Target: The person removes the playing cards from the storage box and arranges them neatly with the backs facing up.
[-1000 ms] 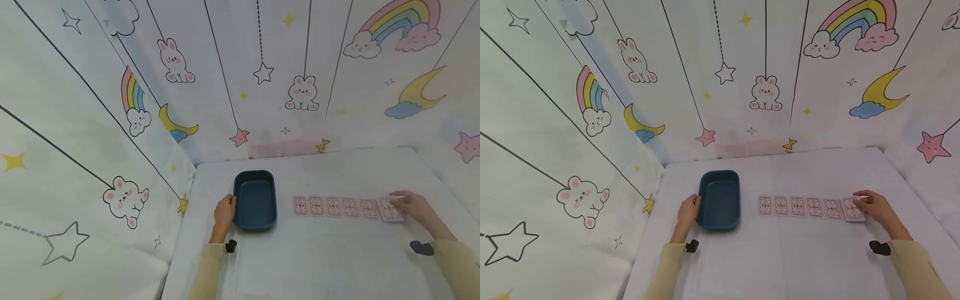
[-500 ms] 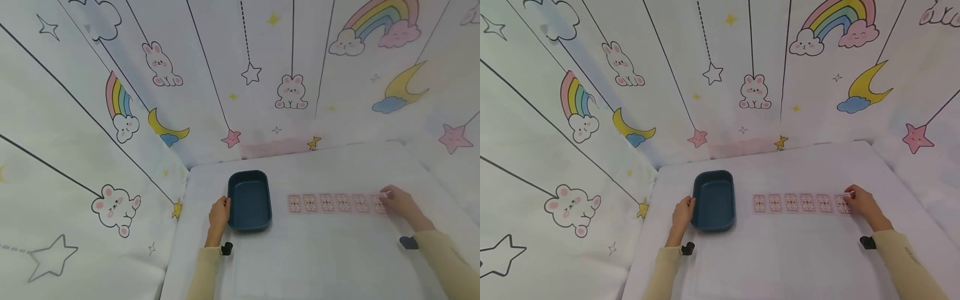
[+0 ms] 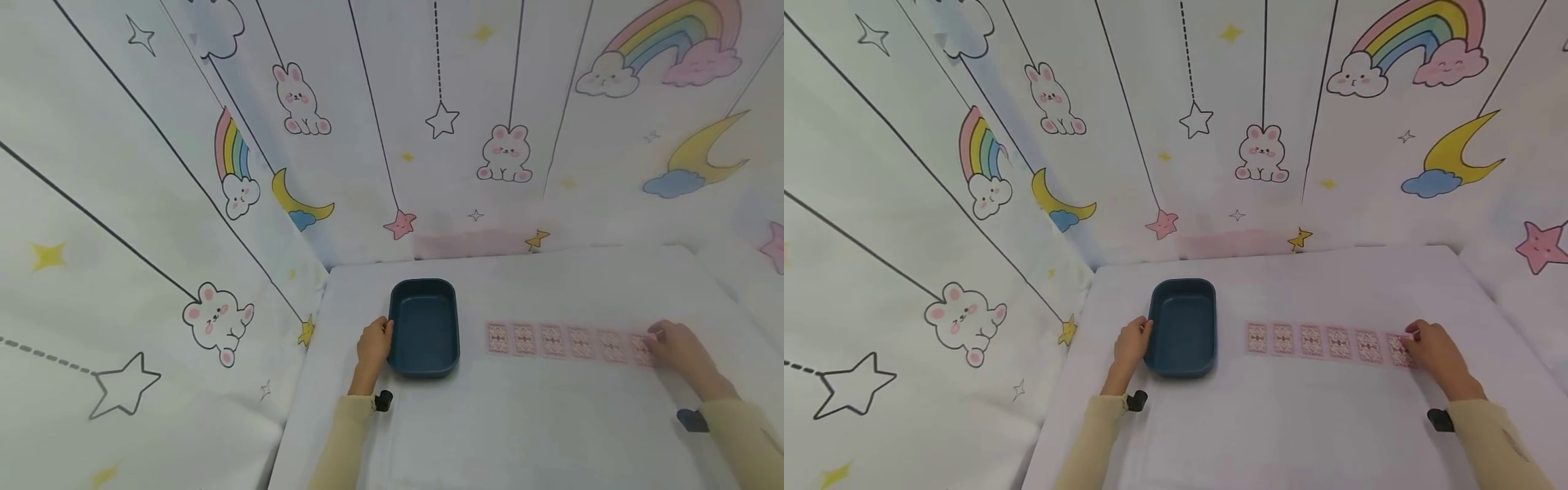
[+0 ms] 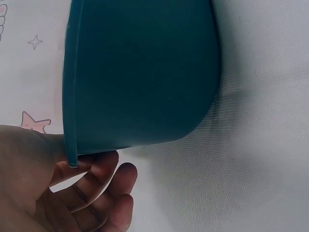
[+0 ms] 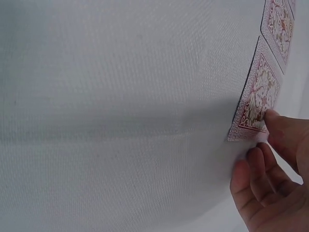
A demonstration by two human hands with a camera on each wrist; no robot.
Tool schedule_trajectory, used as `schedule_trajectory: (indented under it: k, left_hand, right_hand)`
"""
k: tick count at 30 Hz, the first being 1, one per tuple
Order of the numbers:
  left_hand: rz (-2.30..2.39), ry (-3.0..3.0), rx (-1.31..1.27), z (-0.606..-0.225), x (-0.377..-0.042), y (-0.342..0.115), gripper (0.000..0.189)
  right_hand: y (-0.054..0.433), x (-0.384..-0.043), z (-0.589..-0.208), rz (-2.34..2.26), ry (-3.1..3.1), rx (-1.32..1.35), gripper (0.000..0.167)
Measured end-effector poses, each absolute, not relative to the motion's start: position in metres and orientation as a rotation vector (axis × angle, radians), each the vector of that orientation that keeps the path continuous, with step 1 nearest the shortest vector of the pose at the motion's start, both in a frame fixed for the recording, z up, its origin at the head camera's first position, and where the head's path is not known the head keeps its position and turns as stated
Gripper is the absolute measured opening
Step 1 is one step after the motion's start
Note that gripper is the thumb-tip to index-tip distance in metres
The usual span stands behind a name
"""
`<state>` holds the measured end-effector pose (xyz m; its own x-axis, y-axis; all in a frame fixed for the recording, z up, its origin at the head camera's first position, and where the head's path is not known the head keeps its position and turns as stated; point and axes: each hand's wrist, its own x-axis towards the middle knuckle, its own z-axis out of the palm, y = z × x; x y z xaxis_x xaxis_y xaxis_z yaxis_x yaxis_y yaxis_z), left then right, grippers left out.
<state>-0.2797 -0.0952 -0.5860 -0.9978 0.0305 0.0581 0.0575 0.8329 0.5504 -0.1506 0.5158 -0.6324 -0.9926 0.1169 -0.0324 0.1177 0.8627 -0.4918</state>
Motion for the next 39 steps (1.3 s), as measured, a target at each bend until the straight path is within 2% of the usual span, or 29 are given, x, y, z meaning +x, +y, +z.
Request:
schedule_trajectory:
  k: [8, 17, 30, 39]
  left_hand:
    - [-0.883, -2.952, -0.095, -0.584, -0.279, -0.087, 0.031]
    - [-0.875, -2.960, -0.119, -0.582, -0.286, -0.083, 0.030]
    - [-0.705, -2.940, -0.095, -0.572, -0.293, -0.083, 0.033]
    - [-0.606, -2.830, -0.361, -0.551, -0.287, -0.077, 0.048]
  right_hand:
    - [0.514, -0.139, -0.627, -0.790, 3.059, 0.188, 0.029]
    - [0.501, -0.124, -0.631, -0.780, 3.118, 0.294, 0.032]
    - [0.478, -0.130, -0.612, -0.764, 3.060, 0.281, 0.052]
    - [0.421, -0.151, -0.591, -0.703, 3.188, 0.174, 0.060]
